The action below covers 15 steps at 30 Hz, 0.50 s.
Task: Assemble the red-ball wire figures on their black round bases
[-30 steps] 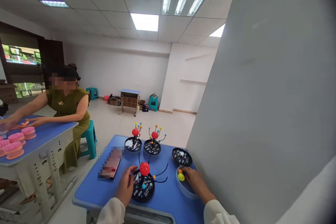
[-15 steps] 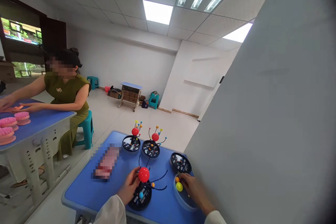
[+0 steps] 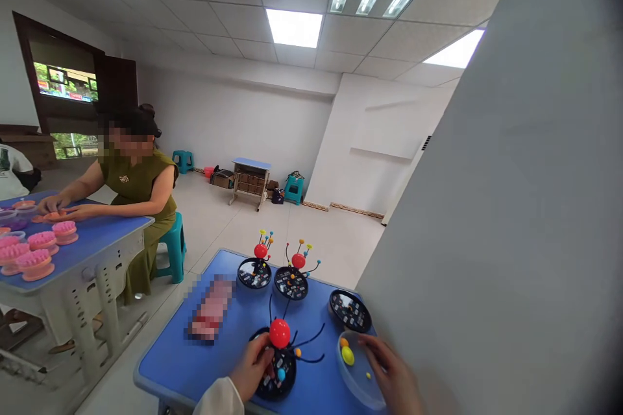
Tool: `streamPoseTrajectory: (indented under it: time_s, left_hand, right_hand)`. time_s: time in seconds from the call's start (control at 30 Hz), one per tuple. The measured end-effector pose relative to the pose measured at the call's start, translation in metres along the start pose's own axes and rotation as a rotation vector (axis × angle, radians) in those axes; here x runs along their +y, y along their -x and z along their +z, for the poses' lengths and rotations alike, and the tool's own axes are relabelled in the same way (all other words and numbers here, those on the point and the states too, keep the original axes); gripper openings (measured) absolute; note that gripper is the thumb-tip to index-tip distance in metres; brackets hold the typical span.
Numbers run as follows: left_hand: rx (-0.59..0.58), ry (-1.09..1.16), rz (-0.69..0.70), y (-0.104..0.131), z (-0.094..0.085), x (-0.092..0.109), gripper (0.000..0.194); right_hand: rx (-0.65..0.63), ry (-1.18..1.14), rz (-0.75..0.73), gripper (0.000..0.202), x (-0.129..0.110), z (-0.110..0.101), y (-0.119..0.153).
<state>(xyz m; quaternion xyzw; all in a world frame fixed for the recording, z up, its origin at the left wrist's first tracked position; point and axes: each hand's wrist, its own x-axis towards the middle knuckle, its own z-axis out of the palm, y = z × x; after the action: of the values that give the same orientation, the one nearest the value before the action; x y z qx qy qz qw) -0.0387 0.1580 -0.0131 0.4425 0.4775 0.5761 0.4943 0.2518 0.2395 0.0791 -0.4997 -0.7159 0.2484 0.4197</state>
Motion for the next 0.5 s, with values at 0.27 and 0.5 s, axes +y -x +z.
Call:
streamPoseTrajectory:
  time_s: [0.27, 0.5]
  left_hand:
    - [0.106, -0.157, 0.073, 0.0, -0.004, 0.006, 0.039]
    - [0.205, -0.309, 0.151, 0.013, 0.0, 0.003, 0.032]
  right_hand:
    - [-0.065, -0.324, 0.036, 0.047, -0.012, 0.07, 0.07]
    - [-0.341, -0.487, 0.165, 0.068, -0.025, 0.142, 0.09]
